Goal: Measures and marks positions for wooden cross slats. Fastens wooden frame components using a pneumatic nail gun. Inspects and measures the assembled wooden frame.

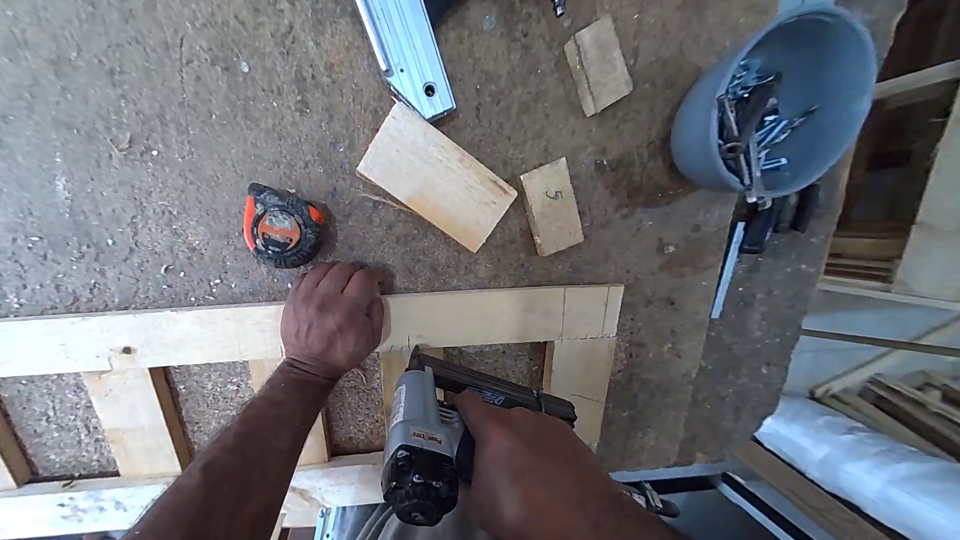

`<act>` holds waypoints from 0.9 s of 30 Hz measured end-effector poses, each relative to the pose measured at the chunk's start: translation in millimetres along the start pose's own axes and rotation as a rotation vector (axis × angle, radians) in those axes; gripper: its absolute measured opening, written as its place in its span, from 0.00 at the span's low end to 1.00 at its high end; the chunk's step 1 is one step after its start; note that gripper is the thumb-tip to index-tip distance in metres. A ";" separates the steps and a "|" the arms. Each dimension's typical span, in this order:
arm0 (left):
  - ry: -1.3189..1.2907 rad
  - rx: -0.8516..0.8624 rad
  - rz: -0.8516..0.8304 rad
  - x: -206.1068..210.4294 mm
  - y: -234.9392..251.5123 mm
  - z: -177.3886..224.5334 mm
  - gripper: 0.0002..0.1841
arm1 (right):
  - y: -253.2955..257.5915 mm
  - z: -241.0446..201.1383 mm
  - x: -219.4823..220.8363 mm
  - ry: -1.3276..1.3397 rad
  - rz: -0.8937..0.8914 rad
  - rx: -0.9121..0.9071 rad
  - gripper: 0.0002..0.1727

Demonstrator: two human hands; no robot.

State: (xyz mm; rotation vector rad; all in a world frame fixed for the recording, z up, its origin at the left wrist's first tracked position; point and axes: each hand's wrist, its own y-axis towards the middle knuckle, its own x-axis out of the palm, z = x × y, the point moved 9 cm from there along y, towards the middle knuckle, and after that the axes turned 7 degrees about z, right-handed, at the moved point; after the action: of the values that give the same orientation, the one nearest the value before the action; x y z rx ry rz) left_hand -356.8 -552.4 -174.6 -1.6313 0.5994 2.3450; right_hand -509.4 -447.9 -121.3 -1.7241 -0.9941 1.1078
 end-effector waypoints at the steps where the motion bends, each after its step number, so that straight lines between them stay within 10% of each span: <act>1: 0.000 -0.001 0.001 0.2 -0.1 -0.2 0.17 | 0.1 0.0 -0.1 0.002 -0.013 0.010 0.31; 27: -0.004 -0.011 0.017 -1.6 -0.1 -0.4 0.17 | -3.9 28.0 -7.2 0.024 0.033 0.010 0.36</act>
State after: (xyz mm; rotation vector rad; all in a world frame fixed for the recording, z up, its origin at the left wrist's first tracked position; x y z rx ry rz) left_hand -355.8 -552.4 -173.2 -1.6319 0.6022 2.3670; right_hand -538.5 -446.8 -123.0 -1.7474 -0.9474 1.1084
